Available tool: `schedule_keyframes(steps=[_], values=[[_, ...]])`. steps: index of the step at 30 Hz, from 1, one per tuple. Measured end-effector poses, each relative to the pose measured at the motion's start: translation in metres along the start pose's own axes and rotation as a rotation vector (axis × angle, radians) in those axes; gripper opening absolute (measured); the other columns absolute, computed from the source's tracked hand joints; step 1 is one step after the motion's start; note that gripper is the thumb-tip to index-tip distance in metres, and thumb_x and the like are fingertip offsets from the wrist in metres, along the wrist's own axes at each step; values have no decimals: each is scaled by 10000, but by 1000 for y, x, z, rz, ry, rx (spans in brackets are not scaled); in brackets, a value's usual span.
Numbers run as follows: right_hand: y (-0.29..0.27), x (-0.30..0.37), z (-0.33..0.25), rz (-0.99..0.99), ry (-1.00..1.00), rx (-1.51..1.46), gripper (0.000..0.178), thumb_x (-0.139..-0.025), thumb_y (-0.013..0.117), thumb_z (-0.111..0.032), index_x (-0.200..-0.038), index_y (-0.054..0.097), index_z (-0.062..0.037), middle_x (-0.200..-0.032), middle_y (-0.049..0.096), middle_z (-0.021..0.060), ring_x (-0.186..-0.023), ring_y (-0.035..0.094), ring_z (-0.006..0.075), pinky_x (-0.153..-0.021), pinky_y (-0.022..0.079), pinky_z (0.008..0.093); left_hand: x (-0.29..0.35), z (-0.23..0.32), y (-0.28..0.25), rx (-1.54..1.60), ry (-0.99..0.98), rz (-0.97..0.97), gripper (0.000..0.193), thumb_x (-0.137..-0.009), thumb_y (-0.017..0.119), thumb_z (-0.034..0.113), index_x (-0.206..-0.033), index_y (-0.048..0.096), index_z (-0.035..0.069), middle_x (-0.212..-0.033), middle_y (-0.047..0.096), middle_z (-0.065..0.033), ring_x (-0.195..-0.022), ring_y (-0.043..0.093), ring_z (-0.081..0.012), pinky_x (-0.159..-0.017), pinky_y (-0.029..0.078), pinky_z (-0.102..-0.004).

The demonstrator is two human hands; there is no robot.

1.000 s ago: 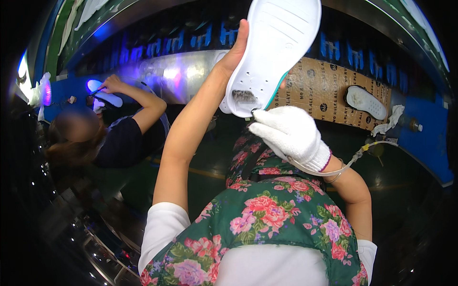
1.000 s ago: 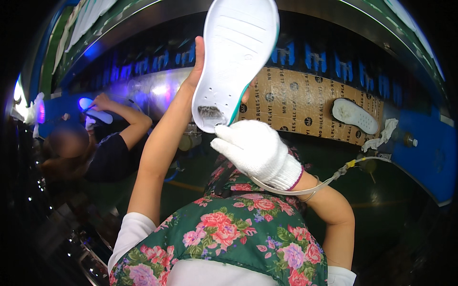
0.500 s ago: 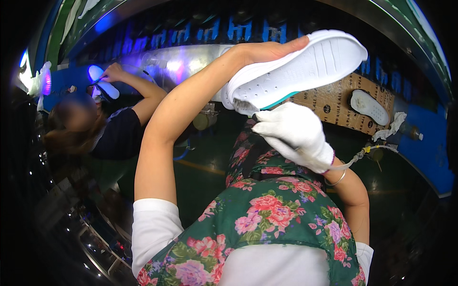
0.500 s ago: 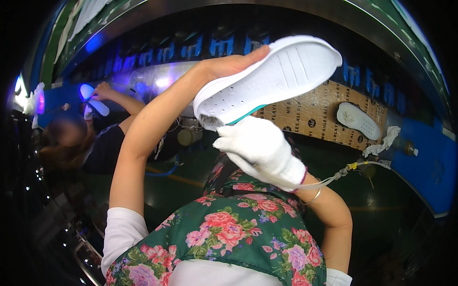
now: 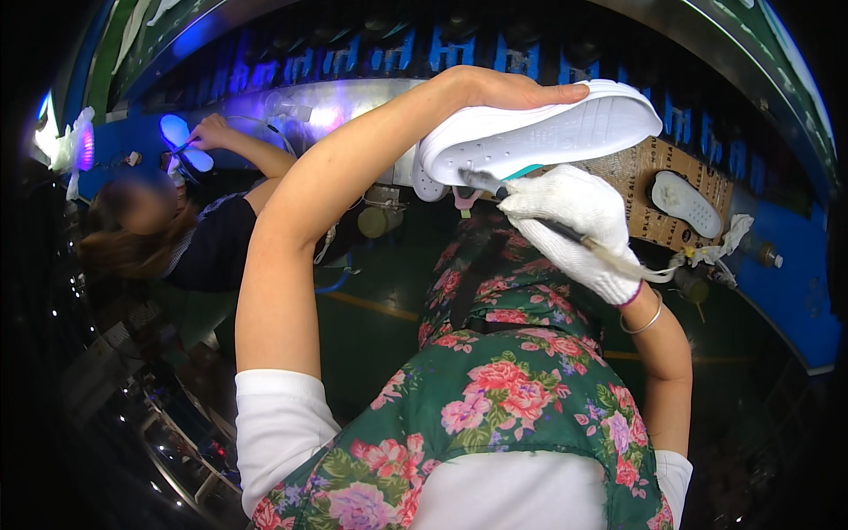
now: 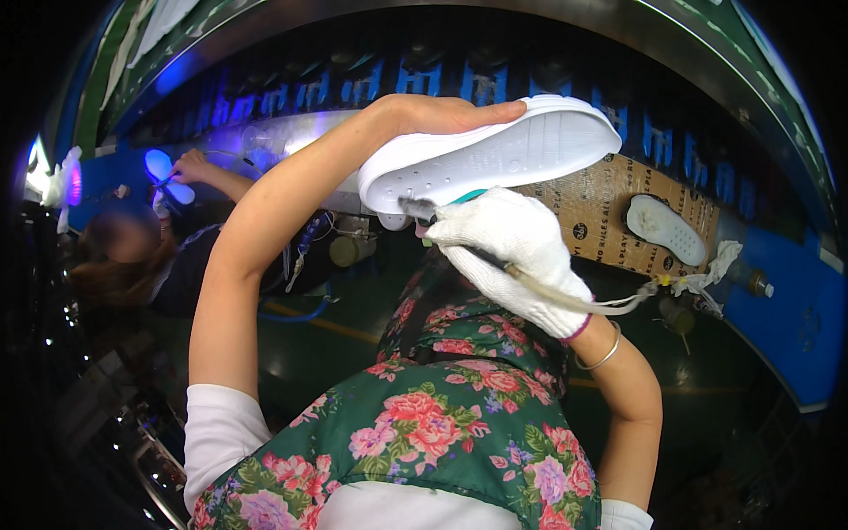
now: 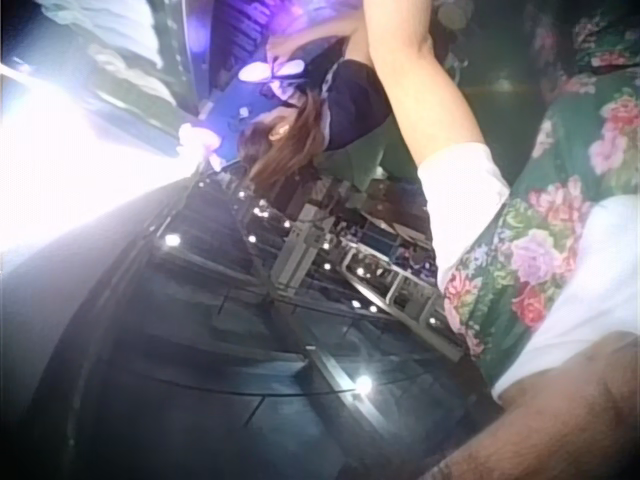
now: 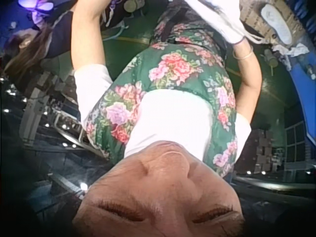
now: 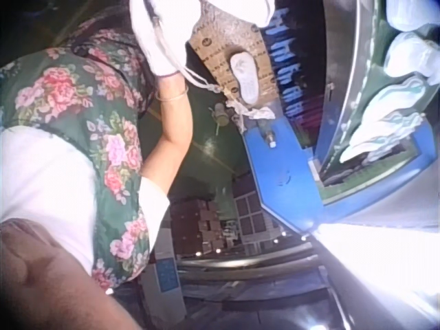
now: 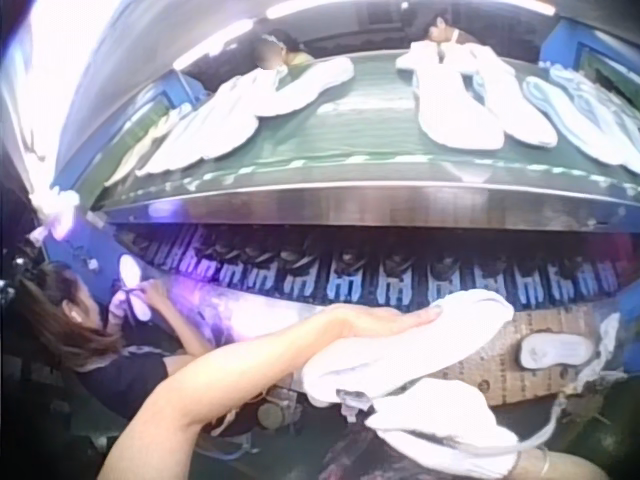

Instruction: The person applies a liquid substance to the bottom of shoe soles using a brush, handling them one at a time and placing them back on a conveyor belt.

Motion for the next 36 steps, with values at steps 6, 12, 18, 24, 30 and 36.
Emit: schedule_keyframes(steps=[6, 12, 18, 24, 30, 36], values=[[-6, 5, 4, 8, -199, 244, 324, -749, 790, 13, -1046, 739, -108, -987, 752, 108, -804, 709, 298, -706, 567, 376, -5, -2, -9, 32, -1, -7, 1102, -857, 393, 911, -1460, 558, 4, -1488, 482, -342, -1385, 501, -457, -1067, 476, -527], [10, 14, -15, 6, 5, -39, 233, -779, 819, -16, -1002, 784, -76, -987, 771, 150, -822, 736, 271, -726, 581, 350, 1, -9, -3, 211, 32, 76, 1026, -883, 411, 882, -1490, 546, 66, -1477, 507, -316, -1361, 531, -411, -1073, 479, -478], [-22, 23, 0, 471, 425, -259, 240, -841, 778, 40, -1080, 772, 37, -1065, 772, 128, -944, 720, 158, -852, 566, 283, -10, -36, 20, 989, 268, 2, 900, -984, 294, 793, -1562, 451, 122, -1482, 568, -124, -1293, 588, -254, -1089, 479, -322], [-50, 8, 13, 435, 226, 36, 190, -818, 800, 9, -1008, 796, -12, -971, 784, 114, -883, 745, 184, -811, 581, 303, -9, -62, 83, 1394, 161, 18, 606, -1084, 430, 472, -1484, 474, 19, -1356, 644, -194, -1104, 713, -318, -972, 596, -464], [-57, 0, 12, 201, 115, 110, 104, -780, 805, -70, -874, 797, -112, -914, 781, 96, -863, 757, 245, -813, 591, 332, 13, -75, 110, 1113, 257, 41, 533, -1081, 498, 324, -1526, 406, 46, -1451, 558, -189, -1306, 581, -371, -974, 600, -536], [-48, 8, -30, 167, -3, 143, 171, -770, 804, -40, -933, 799, -90, -936, 788, 73, -834, 750, 248, -774, 581, 333, 41, -77, 108, 1813, 660, -280, 810, -984, 493, 633, -1585, 323, 117, -1555, 430, -209, -1262, 588, -448, -942, 561, -658]])
Point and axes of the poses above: each hand's wrist, its own x-axis away from the middle knuckle, its own y-axis out of the palm, z = x × y, the point moved 1 cm from there along -x, towards the middle knuckle
